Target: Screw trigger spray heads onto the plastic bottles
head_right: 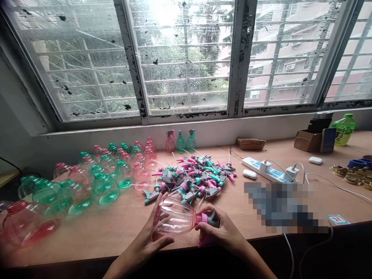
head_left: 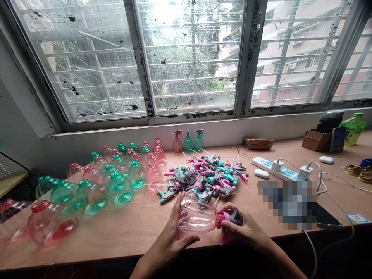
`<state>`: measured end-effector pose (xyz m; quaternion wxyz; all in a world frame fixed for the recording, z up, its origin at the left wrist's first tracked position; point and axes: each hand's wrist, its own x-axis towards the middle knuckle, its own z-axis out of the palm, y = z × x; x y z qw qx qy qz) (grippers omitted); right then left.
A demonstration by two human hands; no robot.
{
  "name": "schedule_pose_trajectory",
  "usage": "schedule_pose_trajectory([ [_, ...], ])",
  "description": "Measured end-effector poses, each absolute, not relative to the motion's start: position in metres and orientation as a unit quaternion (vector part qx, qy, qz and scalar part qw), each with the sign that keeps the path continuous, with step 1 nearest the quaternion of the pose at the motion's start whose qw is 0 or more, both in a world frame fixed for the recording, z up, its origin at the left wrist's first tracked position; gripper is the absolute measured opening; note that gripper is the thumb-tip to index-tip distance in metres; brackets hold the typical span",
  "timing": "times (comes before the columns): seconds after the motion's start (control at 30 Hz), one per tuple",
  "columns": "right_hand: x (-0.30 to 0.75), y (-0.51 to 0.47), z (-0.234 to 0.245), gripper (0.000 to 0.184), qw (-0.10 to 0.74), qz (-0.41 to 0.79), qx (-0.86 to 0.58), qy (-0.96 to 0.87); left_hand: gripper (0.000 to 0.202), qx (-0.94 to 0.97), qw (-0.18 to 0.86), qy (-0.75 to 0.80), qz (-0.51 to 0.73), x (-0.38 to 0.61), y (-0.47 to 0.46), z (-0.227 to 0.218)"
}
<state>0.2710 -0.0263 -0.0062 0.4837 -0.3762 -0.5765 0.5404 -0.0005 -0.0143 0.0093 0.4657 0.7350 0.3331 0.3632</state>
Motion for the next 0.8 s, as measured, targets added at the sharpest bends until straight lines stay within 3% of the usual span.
schedule_pose_trajectory([
  [0.27, 0.2699, -0.0269, -0.0037, 0.038, 0.478, 0.543, -0.38, -0.577, 0.088, 0.738, 0.43, 0.339, 0.395, 0.0019, -0.0175, 0.0086],
  [0.53, 0.2702, -0.0263, -0.0035, 0.038, 0.483, 0.53, -0.381, -0.584, 0.099, 0.734, 0.443, 0.359, 0.369, -0.0012, -0.0199, 0.0143],
  [0.8, 0.2696, -0.0263, -0.0035, 0.038, 0.484, 0.536, -0.374, -0.582, 0.095, 0.739, 0.438, 0.338, 0.385, 0.0006, -0.0174, 0.0132],
])
